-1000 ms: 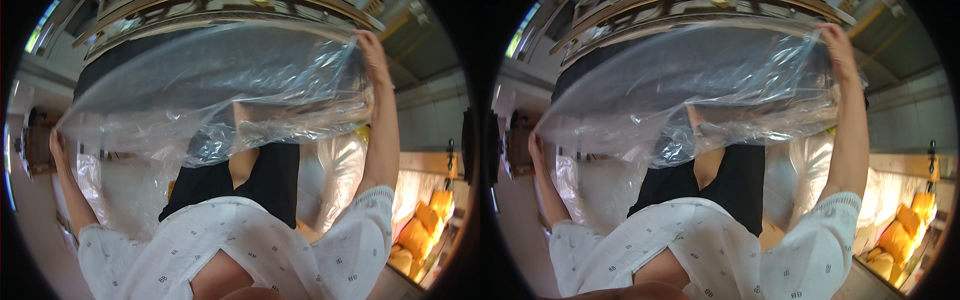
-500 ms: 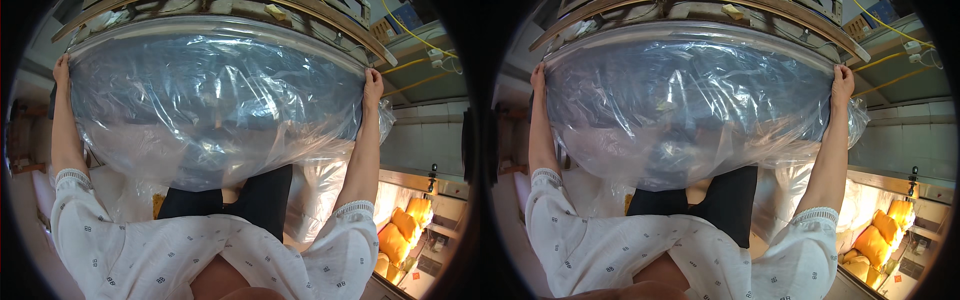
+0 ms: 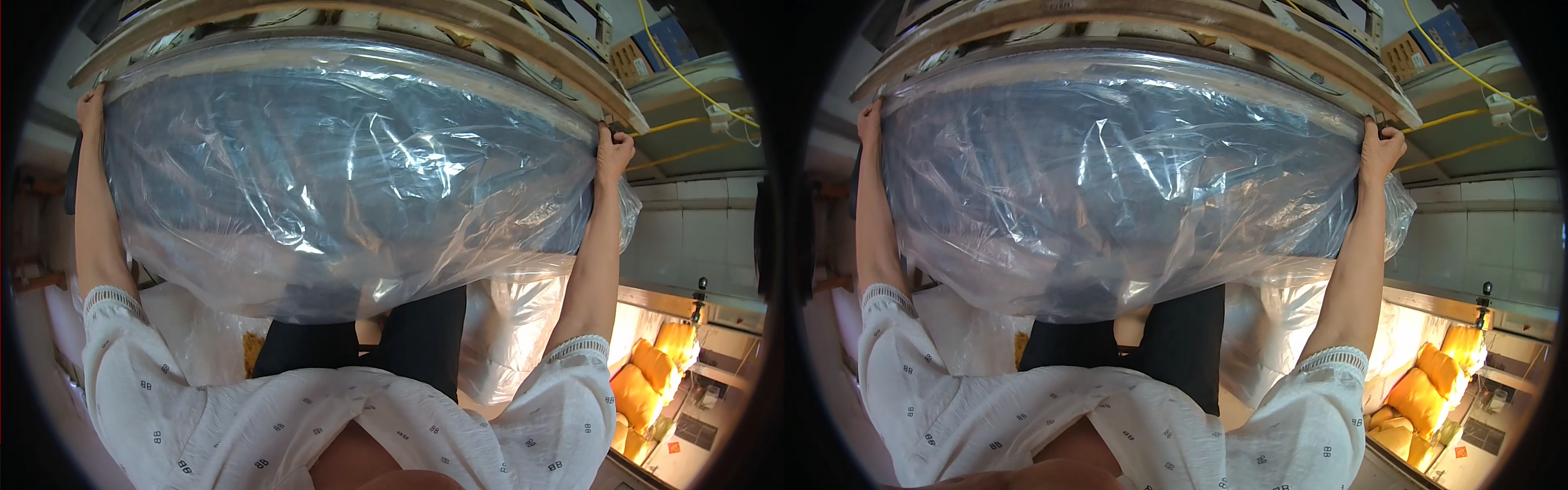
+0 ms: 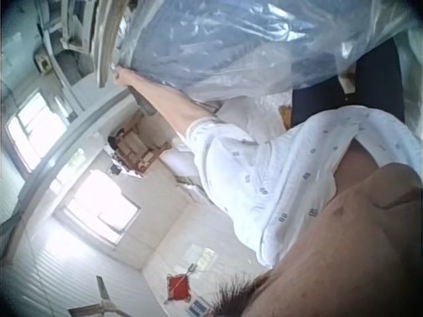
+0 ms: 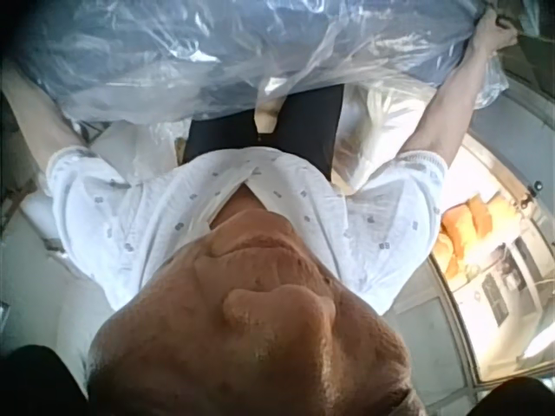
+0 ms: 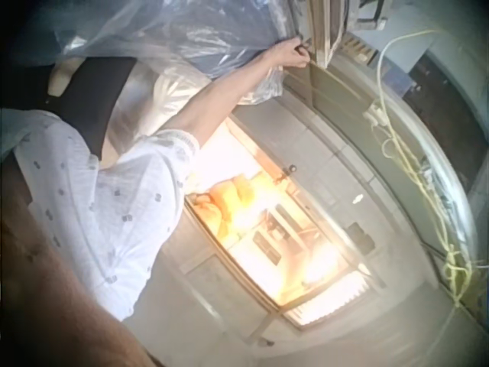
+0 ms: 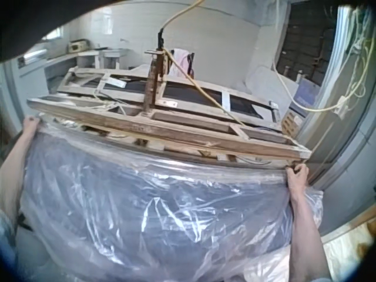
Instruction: The recorder is wrapping large grey foam products with plastic sheets in a manufacturing environment.
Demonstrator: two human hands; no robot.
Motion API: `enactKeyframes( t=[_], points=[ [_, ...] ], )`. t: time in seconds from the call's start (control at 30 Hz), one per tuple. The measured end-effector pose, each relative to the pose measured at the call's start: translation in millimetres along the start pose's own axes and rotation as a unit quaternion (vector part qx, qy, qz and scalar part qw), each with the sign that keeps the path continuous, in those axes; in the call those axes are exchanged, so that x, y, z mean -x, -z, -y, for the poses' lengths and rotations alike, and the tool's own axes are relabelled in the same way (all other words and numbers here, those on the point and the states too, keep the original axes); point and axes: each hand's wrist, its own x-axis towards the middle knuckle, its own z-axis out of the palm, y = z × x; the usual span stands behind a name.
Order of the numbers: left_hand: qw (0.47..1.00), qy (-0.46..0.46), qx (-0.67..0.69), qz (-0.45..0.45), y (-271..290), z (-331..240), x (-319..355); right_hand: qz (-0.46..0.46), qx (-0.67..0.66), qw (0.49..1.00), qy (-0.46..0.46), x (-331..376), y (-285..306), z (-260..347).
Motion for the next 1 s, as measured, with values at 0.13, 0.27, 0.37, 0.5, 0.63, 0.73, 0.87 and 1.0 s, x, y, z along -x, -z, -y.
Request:
enactKeyframes(
  t=[0.13, 0.27, 0.37, 0.5, 0.63, 0.73, 0.87, 1.0],
  points=[
    [0.992, 0.026, 0.035, -0.119, 0, 35, -15, -0.007, -0.039, 0.999, -0.034, -3, -2, -1],
    [0.959, 0.067, 0.259, -0.095, 4, 50, -25, -0.04, -0.094, 0.994, -0.031, -11, -1, -16],
    [0.969, 0.047, 0.216, -0.113, 14, 51, -22, -0.045, -0.082, 0.995, -0.027, -7, -4, -3],
    [0.995, 0.042, 0.088, 0.022, 16, 22, -5, -0.033, -0.001, 0.999, 0.024, -7, 5, -5],
    [0.986, 0.028, 0.123, 0.108, 30, 9, 14, -0.033, 0.055, 0.994, 0.086, 16, 27, 36],
    [0.984, 0.043, 0.159, 0.064, 110, 61, -26, 0.072, 0.106, 0.982, 0.136, 57, 70, 67],
    [0.985, 0.083, -0.153, -0.008, 253, 151, -42, 0.234, 0.092, 0.94, 0.229, 114, 113, 89],
    [0.933, -0.149, -0.327, -0.005, 123, 27, 16, 0.236, 0.09, 0.941, 0.225, 145, 145, 97]
  ],
)
